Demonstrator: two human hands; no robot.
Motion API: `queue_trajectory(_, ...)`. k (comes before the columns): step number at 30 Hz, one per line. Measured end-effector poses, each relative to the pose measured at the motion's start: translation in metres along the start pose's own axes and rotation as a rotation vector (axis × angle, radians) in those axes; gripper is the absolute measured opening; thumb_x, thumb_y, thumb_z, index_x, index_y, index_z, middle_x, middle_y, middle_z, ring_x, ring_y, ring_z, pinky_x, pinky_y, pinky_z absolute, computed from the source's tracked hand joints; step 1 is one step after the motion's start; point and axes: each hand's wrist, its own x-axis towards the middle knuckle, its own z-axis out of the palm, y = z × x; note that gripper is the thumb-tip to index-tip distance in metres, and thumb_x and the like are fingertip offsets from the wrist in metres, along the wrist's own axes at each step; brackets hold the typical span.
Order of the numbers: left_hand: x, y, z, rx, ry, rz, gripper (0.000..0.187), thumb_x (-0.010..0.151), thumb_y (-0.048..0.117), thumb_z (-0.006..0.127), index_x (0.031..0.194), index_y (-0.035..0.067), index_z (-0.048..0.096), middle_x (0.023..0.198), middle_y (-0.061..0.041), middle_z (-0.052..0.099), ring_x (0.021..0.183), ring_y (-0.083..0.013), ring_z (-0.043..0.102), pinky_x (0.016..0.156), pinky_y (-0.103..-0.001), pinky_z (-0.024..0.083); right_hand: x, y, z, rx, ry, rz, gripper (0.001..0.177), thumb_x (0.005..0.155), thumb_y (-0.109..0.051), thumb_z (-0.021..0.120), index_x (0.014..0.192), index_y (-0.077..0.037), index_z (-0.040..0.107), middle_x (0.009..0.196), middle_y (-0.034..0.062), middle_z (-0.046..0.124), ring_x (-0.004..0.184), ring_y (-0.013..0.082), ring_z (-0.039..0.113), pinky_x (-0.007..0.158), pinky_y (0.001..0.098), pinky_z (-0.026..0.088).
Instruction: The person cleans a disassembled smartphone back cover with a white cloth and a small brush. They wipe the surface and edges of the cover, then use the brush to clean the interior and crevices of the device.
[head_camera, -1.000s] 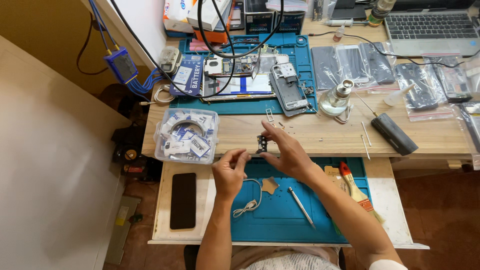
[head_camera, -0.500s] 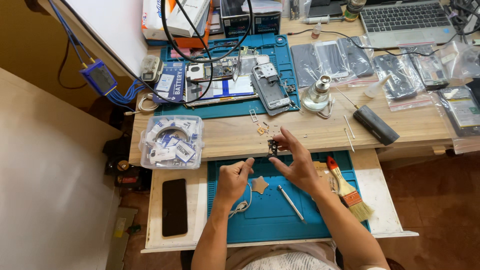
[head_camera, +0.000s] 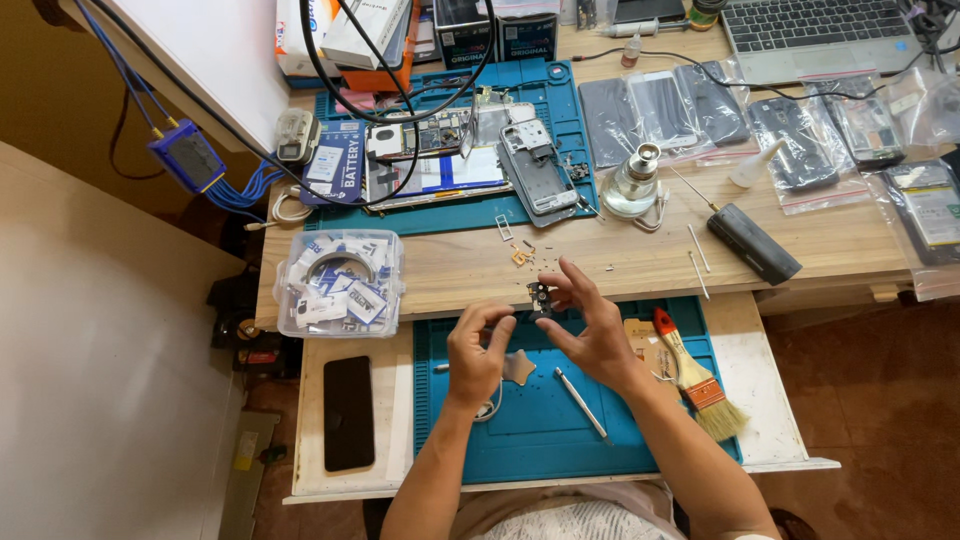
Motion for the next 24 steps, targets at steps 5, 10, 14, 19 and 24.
queue_trajectory(5,-0.007,-0.01,0.004,-0.228,-0.008,-0.166,0.02,0.09,0.007,0.05,0.107,0.0,0.058,0.058,-0.011,0.061,0.047,-0.011,0.052,0.049,-0.023,0.046,-0.005,-0.002,0.005,0.024,-0.037,0.002,0.082,0.072,-0.004,0.071,0.14,-0.007,0.025,0.118,0.0128,0.058,0.091,0.0231,0.062,0.08,0.0324,0.051)
queue_trajectory(10,-0.005,-0.013,0.002,-0.219,0.034,-0.125,0.026,0.086,0.002,0.053,0.112,0.002,0.056,0.084,-0.014,0.063,0.072,-0.0154,0.057,0.068,-0.031,0.049,-0.008,0.0,0.008,0.007,-0.044,-0.011,0.083,0.071,-0.005,0.072,0.14,-0.008,0.026,0.118,0.0104,0.06,0.089,0.0209,0.063,0.077,0.031,0.051)
queue_trajectory(14,-0.003,-0.013,0.003,-0.305,0.054,-0.211,0.016,0.087,0.01,0.056,0.098,0.002,0.066,0.072,-0.011,0.064,0.061,-0.0116,0.057,0.054,-0.022,0.048,-0.007,-0.003,0.01,0.004,-0.072,-0.028,0.083,0.071,-0.002,0.072,0.139,-0.006,0.026,0.117,0.0129,0.06,0.089,0.0256,0.063,0.078,0.0356,0.05)
queue_trajectory(19,-0.007,-0.025,0.003,-0.241,0.122,-0.264,0.035,0.094,0.021,0.05,0.068,0.003,0.064,0.041,-0.004,0.046,0.035,-0.0079,0.041,0.036,-0.02,0.036,-0.008,-0.001,0.011,-0.002,-0.084,-0.061,0.081,0.073,-0.005,0.07,0.14,-0.007,0.024,0.118,0.0113,0.059,0.09,0.0242,0.062,0.077,0.0353,0.05)
queue_trajectory(24,-0.005,-0.013,0.002,-0.217,0.147,-0.178,0.02,0.088,0.011,0.059,0.071,0.004,0.068,0.053,-0.009,0.062,0.045,-0.0102,0.058,0.041,-0.02,0.046,-0.009,0.004,0.011,-0.019,-0.061,-0.056,0.08,0.073,-0.005,0.07,0.139,-0.007,0.026,0.118,0.0091,0.059,0.092,0.0226,0.062,0.078,0.0339,0.05)
